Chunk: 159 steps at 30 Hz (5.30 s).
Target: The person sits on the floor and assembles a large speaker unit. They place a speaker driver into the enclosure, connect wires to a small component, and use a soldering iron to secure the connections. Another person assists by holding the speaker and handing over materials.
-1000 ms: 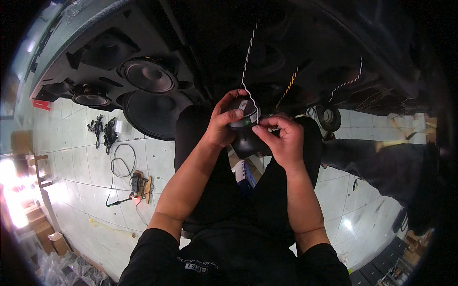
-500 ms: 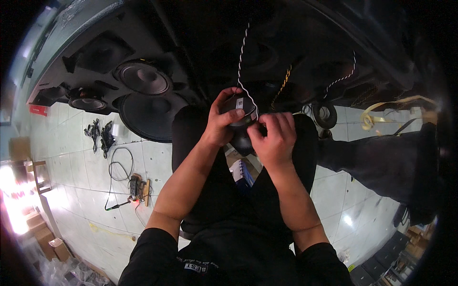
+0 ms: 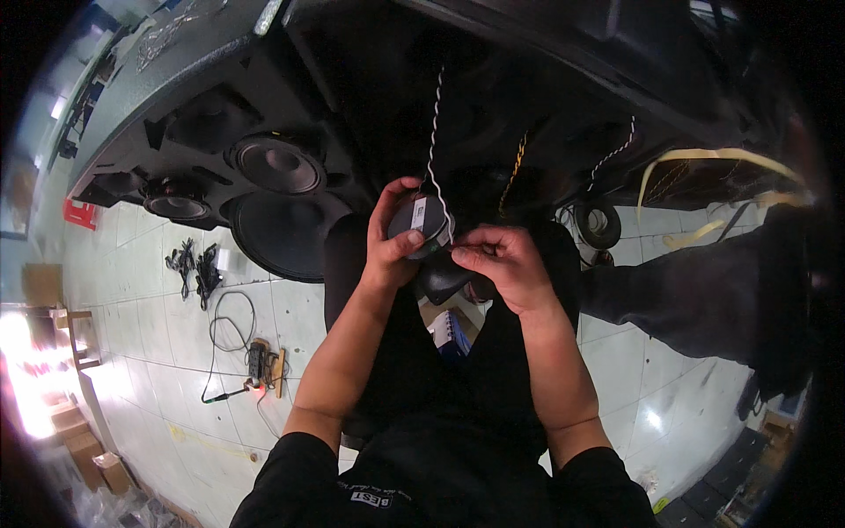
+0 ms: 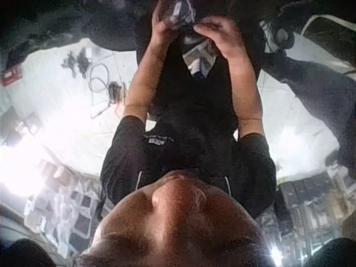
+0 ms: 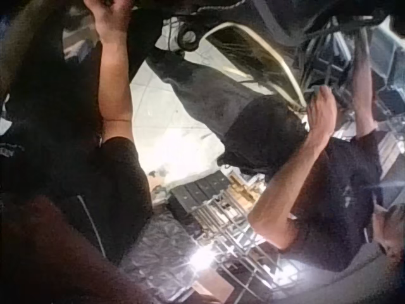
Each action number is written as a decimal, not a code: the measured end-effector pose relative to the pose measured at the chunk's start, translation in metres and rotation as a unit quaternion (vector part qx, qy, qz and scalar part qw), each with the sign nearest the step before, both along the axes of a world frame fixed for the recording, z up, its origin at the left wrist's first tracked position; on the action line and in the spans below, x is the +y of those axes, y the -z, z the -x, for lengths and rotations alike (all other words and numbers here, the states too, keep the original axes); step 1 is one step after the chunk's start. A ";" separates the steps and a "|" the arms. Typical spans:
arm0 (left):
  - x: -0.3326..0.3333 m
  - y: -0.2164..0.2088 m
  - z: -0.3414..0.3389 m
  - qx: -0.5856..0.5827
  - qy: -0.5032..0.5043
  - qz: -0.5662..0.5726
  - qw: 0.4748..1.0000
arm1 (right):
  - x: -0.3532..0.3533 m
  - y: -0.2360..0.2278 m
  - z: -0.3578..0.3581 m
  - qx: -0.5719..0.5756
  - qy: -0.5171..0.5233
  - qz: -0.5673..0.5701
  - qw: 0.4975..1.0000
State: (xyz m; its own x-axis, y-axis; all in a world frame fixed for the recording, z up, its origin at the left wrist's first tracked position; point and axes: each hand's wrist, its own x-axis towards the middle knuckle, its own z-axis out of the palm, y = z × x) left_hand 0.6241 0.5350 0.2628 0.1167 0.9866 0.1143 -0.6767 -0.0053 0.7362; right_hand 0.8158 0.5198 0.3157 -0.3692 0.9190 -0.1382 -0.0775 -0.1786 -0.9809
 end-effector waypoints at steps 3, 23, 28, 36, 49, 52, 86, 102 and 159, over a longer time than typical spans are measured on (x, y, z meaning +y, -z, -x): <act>-0.001 -0.005 -0.002 0.008 -0.004 -0.004 1.000 | 0.000 -0.002 0.000 0.039 0.004 0.037 0.999; 0.028 -0.239 0.068 0.351 -0.034 -0.170 0.920 | 0.021 -0.107 0.082 0.389 -0.003 -0.083 0.918; 0.076 -0.287 0.096 0.383 0.111 -0.224 0.889 | 0.040 -0.143 0.107 0.336 0.031 -0.192 0.922; 0.141 -0.346 0.116 0.429 0.353 -0.186 0.811 | 0.050 -0.175 0.160 0.403 0.116 -0.178 0.890; 0.130 -0.392 0.121 0.602 0.316 -0.245 0.691 | 0.058 -0.183 0.183 0.381 0.182 -0.251 0.871; 0.127 -0.401 0.116 0.648 0.260 -0.279 0.660 | 0.065 -0.182 0.177 0.377 0.183 -0.270 0.867; 0.113 -0.322 0.154 0.487 -0.025 -0.393 0.780 | 0.078 -0.183 0.136 -0.101 0.251 -0.633 0.725; 0.125 -0.296 0.144 0.397 -0.098 -0.413 0.814 | 0.109 -0.207 0.147 -0.134 0.306 -0.665 0.668; -0.330 -0.019 0.128 0.642 -0.202 0.175 0.718 | 0.043 -0.182 0.141 -0.219 0.249 -0.717 0.613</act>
State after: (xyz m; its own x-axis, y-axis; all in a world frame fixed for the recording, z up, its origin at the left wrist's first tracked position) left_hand 0.4958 0.2053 0.2815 -0.4001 0.9116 -0.0943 0.5667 0.3270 0.7562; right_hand 0.6752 0.5627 0.4972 -0.2092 0.1962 0.9580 0.5558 0.8299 -0.0486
